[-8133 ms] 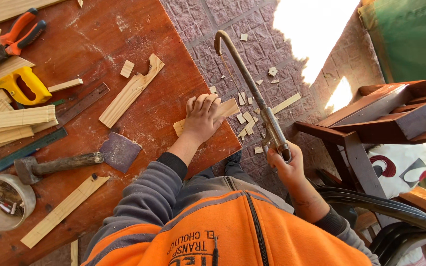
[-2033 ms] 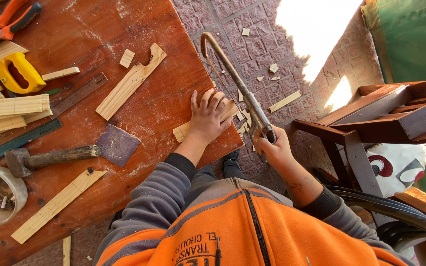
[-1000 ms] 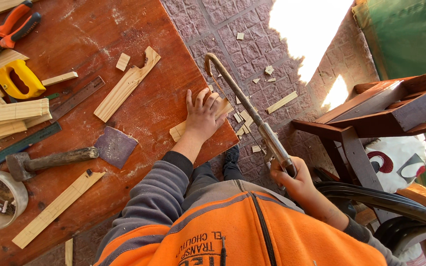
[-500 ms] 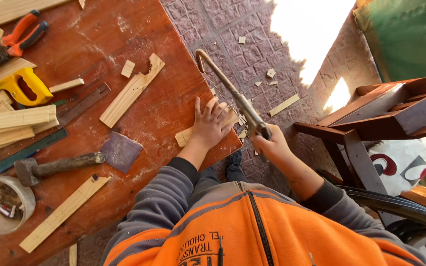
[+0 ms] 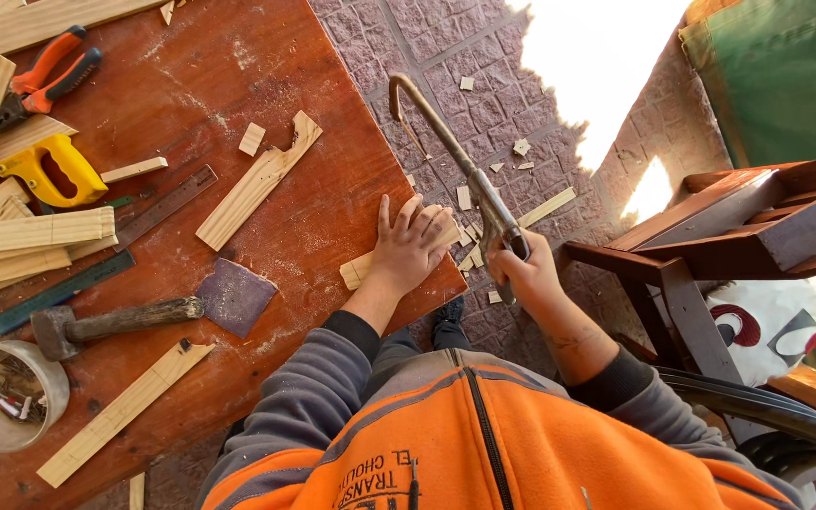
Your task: The person uses a coping saw to cut a small wooden piece on a workbench, then marks another piece with a pencil and saws it. The person stacks the cut pieces with others on the table.
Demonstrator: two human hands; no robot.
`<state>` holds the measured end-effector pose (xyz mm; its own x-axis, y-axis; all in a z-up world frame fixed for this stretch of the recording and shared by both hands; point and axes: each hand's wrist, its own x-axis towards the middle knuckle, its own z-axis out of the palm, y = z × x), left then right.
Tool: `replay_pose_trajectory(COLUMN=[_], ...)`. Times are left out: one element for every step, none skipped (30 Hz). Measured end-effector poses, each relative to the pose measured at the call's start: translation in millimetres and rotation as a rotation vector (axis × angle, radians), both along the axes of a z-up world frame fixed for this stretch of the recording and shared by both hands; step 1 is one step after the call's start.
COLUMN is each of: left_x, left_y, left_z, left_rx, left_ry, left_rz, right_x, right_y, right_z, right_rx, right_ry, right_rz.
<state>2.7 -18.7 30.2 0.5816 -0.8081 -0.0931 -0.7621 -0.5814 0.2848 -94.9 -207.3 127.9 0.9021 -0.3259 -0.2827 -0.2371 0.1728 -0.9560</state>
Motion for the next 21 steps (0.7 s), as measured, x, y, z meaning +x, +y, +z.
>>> replay_pose_trajectory(left_x=[2, 2, 3, 1, 0, -2, -1, -2, -3, -4, -4, -4, -3, -4, -4, -5, -5, -4, -4, -4, -3], left_y=[-1, -1, -1, -2, -2, -3, -4, -3, -2, -2, -2, -3, -3, -2, -2, -2, -3, -2, -2, -2, -3], left_z=[4, 7, 11, 6, 0, -5, -9, -13, -17, -16, -15, -14, -17, -21, -24, -24, -23, -22, -20, -18, -17], left_rx=[0.0, 0.021, 0.041, 0.042, 0.028, 0.012, 0.011, -0.029, -0.069, -0.067, -0.081, -0.097, -0.096, -0.087, -0.078, -0.078, -0.088, -0.098, -0.096, -0.111, -0.126], left_ry=[-0.001, 0.018, 0.038, 0.037, -0.003, -0.043, -0.044, -0.073, -0.102, -0.101, -0.109, -0.116, -0.114, -0.097, -0.08, -0.078, -0.077, -0.077, -0.077, -0.093, -0.11], left_rz=[0.001, -0.009, -0.018, -0.021, 0.011, 0.041, 0.035, 0.037, 0.039, 0.042, 0.044, 0.044, 0.043, 0.043, 0.043, 0.043, 0.042, 0.044, 0.046, 0.052, 0.059], right_x=[0, -2, -4, -5, -6, -8, -6, -6, -6, -8, -11, -13, -14, -16, -18, -18, -18, -17, -19, -20, -20], right_y=[1, 4, 6, 7, 7, 7, 8, 10, 12, 13, 13, 14, 15, 15, 15, 17, 18, 21, 22, 23, 23], right_z=[-1, -2, -3, -5, -6, -8, -5, -2, 1, -4, -9, -15, -18, -21, -24, -22, -20, -18, -17, -16, -16], right_rx=[0.0, 0.01, 0.02, 0.021, 0.024, 0.026, 0.025, 0.024, 0.023, 0.024, 0.035, 0.045, 0.046, 0.044, 0.042, 0.043, 0.047, 0.053, 0.054, 0.073, 0.092], right_ry=[-0.001, -0.001, -0.002, -0.003, -0.003, -0.003, -0.004, -0.002, -0.001, 0.0, 0.001, 0.002, 0.004, -0.001, -0.007, -0.005, -0.017, -0.03, -0.03, -0.046, -0.062], right_rz=[0.001, -0.001, -0.003, -0.005, -0.002, -0.001, -0.006, -0.006, -0.006, -0.004, -0.014, -0.027, -0.027, -0.021, -0.015, -0.015, -0.02, -0.023, -0.021, -0.036, -0.05])
